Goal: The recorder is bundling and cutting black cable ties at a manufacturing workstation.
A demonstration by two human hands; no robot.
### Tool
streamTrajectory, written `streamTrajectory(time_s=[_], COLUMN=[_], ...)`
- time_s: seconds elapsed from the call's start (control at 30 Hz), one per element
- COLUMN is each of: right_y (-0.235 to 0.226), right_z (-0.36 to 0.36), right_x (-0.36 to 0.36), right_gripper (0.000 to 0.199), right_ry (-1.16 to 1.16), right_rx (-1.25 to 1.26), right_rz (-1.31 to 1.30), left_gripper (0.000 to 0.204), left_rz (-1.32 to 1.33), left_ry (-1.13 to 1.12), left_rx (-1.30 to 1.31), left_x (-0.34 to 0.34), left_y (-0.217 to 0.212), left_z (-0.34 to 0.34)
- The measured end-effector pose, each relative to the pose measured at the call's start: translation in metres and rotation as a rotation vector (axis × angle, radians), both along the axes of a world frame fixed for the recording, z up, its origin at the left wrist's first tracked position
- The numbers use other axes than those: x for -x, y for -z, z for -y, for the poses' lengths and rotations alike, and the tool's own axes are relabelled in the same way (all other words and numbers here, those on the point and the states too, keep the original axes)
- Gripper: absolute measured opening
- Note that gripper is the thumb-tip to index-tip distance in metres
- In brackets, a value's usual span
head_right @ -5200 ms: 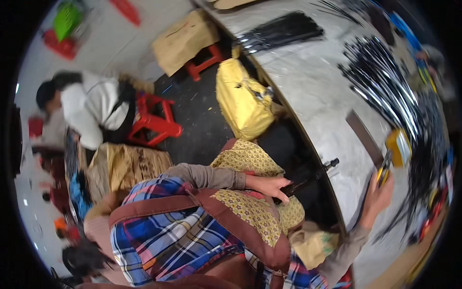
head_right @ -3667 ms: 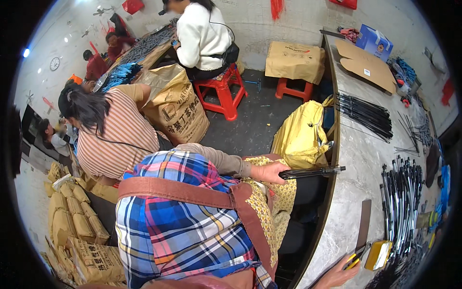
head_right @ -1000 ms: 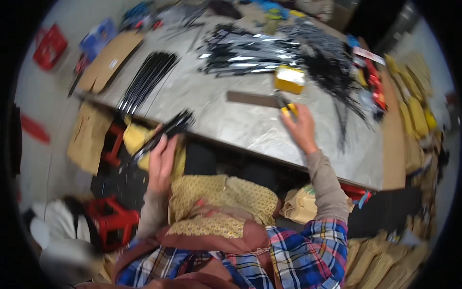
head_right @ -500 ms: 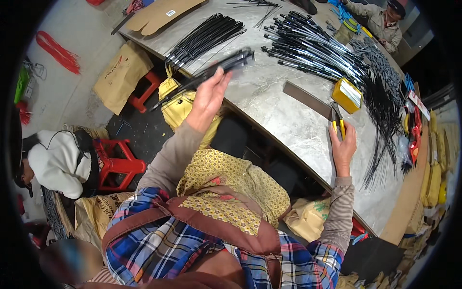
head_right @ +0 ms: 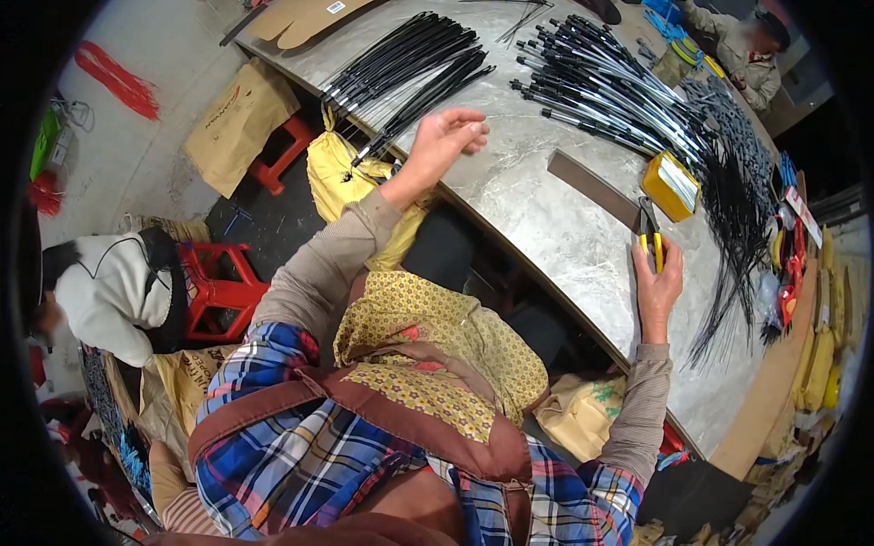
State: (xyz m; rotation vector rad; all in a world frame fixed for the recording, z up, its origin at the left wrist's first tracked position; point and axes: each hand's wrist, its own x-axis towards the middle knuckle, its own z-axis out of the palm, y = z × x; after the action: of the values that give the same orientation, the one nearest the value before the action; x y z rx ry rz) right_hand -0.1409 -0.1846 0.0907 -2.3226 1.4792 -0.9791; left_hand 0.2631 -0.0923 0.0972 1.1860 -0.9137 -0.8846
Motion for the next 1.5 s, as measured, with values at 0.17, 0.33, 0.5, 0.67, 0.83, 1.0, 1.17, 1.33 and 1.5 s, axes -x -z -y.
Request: streamTrajectory(time_s=[0.17, 0.33, 0.5, 0.67, 0.83, 1.0, 1.17, 1.33, 1.5], right_y=[-0.001, -0.002, 0.002, 0.002, 0.002, 0.002, 0.003, 0.003, 0.002], right_z=[-0.001, -0.002, -0.001, -0.001, -0.002, 0.0, 0.002, 0.0, -0.005], right_x=[-0.002, -0.001, 0.001, 0.001, 0.001, 0.001, 0.001, 0.002, 0.01], right_gripper=[0.042, 0.042, 0.043, 0.043, 0.043, 0.04, 0.038, 0.04, 0.039], right_ry=[-0.006, -0.009, -0.013, -0.018, -0.026, -0.036, -0.044, -0.041, 0.037], right_rx=[-0.006, -0.01, -0.012, -0.025, -0.036, -0.067, -0.077, -0.086, -0.072], right_rz=[-0.002, 0.002, 0.012, 0.015, 0.009, 0.024, 0.026, 0.031, 0.032], left_gripper=[0.041, 0.049, 0.058, 0.07, 0.078, 0.082, 0.085, 0.085, 0.082], left_rz=[0.982, 1.394, 1.588, 1.66, 1.603, 1.628, 1.627, 1.668, 1.58], left_ry=[-0.195, -0.467, -0.471, -0.555, -0.554, -0.626, -0.634, -0.674, -0.544], left_rx=[-0.032, -0.153, -0.079, -0.148, -0.236, -0.24, -0.2, -0.168, -0.183], left_x=[-0.038, -0.059, -0.073, -0.087, -0.088, -0.086, -0.088, -0.09, -0.074], left_y=[0.004, 0.037, 0.051, 0.054, 0.055, 0.061, 0.068, 0.069, 0.045], left_z=[0.033, 0.067, 0.088, 0.104, 0.111, 0.115, 0.116, 0.114, 0.123])
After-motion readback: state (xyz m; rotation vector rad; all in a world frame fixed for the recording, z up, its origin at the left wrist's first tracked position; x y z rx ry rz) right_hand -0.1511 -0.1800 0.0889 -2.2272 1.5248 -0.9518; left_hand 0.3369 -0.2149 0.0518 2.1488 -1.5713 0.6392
